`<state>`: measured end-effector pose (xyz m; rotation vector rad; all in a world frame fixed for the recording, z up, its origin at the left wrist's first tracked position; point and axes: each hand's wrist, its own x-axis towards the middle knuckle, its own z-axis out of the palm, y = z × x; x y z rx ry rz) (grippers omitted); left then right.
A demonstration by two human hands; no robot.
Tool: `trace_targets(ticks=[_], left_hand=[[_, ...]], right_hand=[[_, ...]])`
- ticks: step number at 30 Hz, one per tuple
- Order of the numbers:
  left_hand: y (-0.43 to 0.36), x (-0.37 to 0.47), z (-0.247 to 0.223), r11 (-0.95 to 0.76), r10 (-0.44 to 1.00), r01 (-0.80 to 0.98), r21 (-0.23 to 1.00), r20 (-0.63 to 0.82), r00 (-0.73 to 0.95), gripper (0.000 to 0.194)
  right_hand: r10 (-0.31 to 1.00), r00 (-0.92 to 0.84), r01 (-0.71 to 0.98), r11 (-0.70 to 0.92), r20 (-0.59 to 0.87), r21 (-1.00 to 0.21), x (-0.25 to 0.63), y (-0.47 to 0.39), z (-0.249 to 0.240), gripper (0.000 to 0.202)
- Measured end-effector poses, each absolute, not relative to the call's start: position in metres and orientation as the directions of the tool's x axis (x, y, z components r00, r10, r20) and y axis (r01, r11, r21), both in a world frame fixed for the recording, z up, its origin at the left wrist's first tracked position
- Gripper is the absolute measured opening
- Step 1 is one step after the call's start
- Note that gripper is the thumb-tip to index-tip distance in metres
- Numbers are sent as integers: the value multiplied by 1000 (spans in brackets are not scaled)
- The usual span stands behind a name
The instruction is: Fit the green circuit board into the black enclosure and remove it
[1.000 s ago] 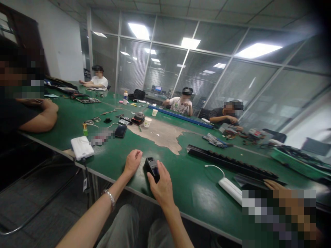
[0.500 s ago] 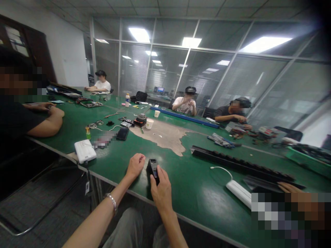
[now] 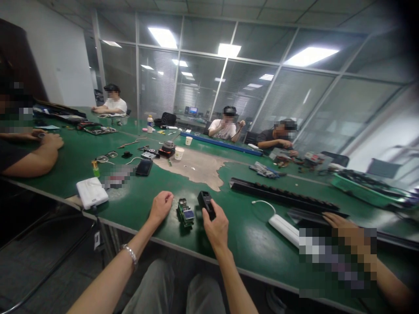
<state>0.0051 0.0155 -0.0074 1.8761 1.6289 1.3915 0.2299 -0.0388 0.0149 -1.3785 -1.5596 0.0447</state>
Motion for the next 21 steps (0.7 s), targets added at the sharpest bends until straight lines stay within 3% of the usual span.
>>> trace_targets(ticks=[11, 21], left_hand=[[15, 5, -8, -321, 875, 588, 743, 469, -115, 25], [16, 5, -12, -301, 876, 610, 733, 466, -127, 25]], right_hand=[[761, 100, 727, 384, 641, -569, 238, -35, -15, 46], [761, 87, 801, 330, 643, -499, 236, -43, -17, 61]])
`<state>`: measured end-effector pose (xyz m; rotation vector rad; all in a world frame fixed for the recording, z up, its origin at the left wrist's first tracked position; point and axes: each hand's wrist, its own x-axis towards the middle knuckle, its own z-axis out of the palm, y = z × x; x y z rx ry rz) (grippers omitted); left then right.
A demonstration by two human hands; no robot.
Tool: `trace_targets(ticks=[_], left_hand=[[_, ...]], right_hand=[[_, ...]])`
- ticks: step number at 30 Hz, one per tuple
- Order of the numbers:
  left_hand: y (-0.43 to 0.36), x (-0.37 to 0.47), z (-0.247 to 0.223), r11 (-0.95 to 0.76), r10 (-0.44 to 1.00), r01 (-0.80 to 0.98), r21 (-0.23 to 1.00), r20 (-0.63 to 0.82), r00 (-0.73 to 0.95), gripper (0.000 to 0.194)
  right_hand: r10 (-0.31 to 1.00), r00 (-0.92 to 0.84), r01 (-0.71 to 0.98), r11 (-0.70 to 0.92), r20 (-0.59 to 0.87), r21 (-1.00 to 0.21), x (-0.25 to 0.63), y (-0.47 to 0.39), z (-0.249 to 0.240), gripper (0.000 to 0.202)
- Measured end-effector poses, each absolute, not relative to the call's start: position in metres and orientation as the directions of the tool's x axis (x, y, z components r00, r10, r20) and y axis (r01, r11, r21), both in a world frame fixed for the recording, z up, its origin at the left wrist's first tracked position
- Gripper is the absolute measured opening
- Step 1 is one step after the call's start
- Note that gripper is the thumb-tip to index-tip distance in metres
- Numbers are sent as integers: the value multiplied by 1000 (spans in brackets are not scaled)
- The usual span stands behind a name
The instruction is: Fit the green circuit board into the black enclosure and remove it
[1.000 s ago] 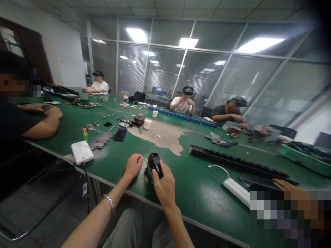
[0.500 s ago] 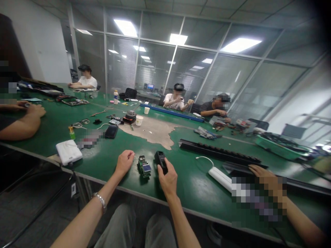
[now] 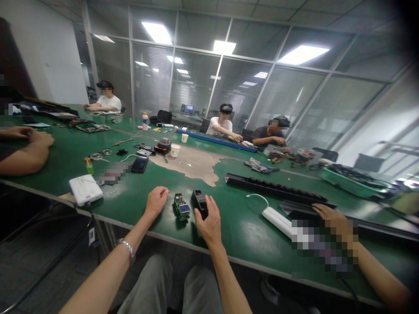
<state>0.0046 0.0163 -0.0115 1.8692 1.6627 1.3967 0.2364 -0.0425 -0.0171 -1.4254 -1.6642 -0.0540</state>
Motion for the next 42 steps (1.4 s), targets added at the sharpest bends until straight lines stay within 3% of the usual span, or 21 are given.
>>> trace_targets(ticks=[12, 19, 25, 42], left_hand=[[17, 5, -8, -288, 873, 599, 747, 463, -157, 28], [20, 5, -8, -316, 855, 602, 734, 495, -156, 26], [20, 4, -9, -332, 852, 605, 724, 505, -138, 27], [21, 3, -12, -337, 864, 580, 741, 489, -122, 26]], right_hand=[[785, 118, 738, 340, 608, -583, 239, -44, -13, 47], [775, 174, 627, 388, 607, -675, 219, -55, 22, 45], [780, 46, 632, 461, 624, -623, 185, -61, 43, 42], [803, -46, 736, 429, 594, -523, 175, -72, 13, 45]])
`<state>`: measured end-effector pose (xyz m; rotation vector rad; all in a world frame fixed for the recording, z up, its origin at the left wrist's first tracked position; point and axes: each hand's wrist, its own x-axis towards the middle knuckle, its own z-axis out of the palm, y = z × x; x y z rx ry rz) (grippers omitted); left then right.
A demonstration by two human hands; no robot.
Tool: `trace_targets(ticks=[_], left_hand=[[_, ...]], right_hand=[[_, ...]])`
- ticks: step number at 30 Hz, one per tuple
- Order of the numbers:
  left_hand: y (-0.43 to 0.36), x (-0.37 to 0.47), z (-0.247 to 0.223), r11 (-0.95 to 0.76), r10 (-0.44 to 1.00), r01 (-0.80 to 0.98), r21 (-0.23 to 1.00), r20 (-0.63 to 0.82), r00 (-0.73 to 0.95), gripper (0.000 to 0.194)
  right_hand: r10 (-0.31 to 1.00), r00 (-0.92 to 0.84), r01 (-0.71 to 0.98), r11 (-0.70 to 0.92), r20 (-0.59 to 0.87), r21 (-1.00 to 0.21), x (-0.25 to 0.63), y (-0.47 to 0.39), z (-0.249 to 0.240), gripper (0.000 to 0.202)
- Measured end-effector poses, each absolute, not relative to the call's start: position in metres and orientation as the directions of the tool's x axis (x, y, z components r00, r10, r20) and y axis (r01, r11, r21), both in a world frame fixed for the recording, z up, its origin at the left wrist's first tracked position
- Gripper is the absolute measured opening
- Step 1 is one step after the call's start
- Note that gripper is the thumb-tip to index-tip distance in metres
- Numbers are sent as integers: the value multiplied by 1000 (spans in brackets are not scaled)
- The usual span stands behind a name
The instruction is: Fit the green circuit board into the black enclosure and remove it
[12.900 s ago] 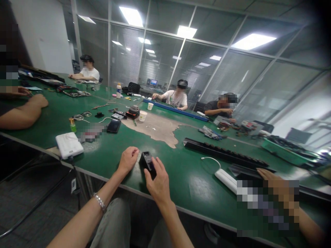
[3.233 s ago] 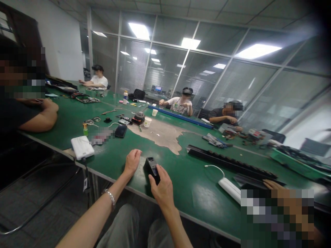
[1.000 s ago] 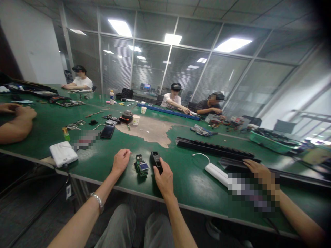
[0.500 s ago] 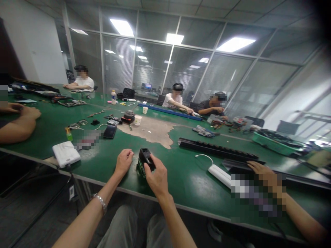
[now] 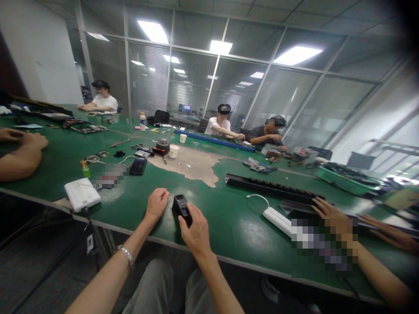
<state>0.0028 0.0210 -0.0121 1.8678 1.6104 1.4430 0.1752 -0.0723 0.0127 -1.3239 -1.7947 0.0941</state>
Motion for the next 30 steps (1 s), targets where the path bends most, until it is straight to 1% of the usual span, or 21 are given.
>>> trace_targets(ticks=[3, 7, 11, 15, 17, 24, 30], left_hand=[[22, 3, -13, -341, 864, 578, 741, 490, -118, 26], [23, 3, -14, -337, 861, 579, 743, 492, -129, 25], [22, 2, -12, -338, 863, 577, 743, 490, -125, 25], [20, 2, -11, -347, 863, 581, 736, 493, -108, 26], [20, 3, -10, -346, 864, 585, 733, 492, -106, 26], [20, 3, -10, -334, 869, 587, 738, 482, -113, 26], [18, 2, -11, -330, 870, 586, 740, 480, -116, 26]], right_hand=[[809, -45, 734, 425, 586, -531, 176, -73, 12, 49], [806, 2, 752, 389, 591, -532, 175, -69, 17, 55], [828, -36, 771, 379, 560, -511, 170, -69, 9, 53], [803, -46, 770, 408, 595, -491, 168, -72, -3, 55], [800, -37, 764, 410, 599, -499, 168, -72, -3, 53], [811, 21, 675, 421, 585, -606, 169, -64, 18, 42], [800, 192, 592, 368, 569, -717, 187, -49, 42, 43]])
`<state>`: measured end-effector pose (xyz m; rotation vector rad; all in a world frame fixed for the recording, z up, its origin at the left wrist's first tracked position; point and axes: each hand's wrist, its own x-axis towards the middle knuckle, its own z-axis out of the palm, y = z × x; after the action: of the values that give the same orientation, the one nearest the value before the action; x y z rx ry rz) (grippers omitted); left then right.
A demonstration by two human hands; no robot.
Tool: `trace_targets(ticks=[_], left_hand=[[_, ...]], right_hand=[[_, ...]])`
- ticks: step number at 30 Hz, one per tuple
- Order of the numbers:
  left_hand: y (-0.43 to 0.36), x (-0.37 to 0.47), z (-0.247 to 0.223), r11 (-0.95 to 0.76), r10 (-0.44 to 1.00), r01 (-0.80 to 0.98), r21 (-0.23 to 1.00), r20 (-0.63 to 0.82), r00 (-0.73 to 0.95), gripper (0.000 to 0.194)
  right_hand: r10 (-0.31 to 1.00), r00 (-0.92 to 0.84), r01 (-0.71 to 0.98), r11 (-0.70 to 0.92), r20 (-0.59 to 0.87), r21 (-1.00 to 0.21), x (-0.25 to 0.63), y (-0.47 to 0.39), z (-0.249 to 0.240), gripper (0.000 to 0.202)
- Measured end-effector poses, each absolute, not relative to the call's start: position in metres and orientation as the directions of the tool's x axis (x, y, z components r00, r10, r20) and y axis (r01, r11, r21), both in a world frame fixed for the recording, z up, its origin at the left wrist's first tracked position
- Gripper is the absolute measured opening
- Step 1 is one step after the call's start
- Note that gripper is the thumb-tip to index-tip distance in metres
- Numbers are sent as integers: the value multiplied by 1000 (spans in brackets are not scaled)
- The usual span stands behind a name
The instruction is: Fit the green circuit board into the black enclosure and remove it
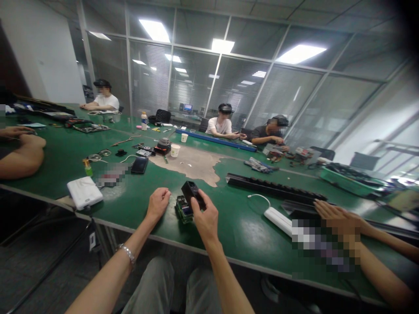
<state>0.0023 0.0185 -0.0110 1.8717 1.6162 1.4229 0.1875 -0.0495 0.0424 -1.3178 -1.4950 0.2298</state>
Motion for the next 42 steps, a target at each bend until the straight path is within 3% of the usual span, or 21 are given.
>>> trace_targets(ticks=[8, 19, 25, 29, 34, 39, 42], left_hand=[[19, 2, -11, -332, 866, 594, 733, 486, -117, 23], [18, 2, -9, -339, 864, 588, 734, 491, -114, 24], [16, 3, -8, -336, 867, 585, 738, 486, -114, 25], [16, 3, -8, -328, 867, 595, 733, 484, -119, 24], [16, 3, -9, -319, 865, 610, 725, 486, -124, 24], [17, 3, -11, -308, 868, 608, 731, 478, -134, 23], [18, 3, -12, -309, 869, 599, 739, 475, -138, 23]], right_hand=[[820, 244, 647, 260, 518, -716, 220, -27, 0, 46], [791, 100, 742, 346, 604, -575, 221, -24, -15, 49], [749, 149, 770, 322, 646, -551, 222, -27, -14, 56], [778, 77, 761, 358, 624, -541, 222, -27, -15, 49], [801, 56, 724, 378, 596, -577, 223, -29, -12, 47], [840, 209, 620, 282, 501, -732, 215, -40, 10, 46], [828, 229, 572, 312, 513, -759, 207, -47, 29, 46]])
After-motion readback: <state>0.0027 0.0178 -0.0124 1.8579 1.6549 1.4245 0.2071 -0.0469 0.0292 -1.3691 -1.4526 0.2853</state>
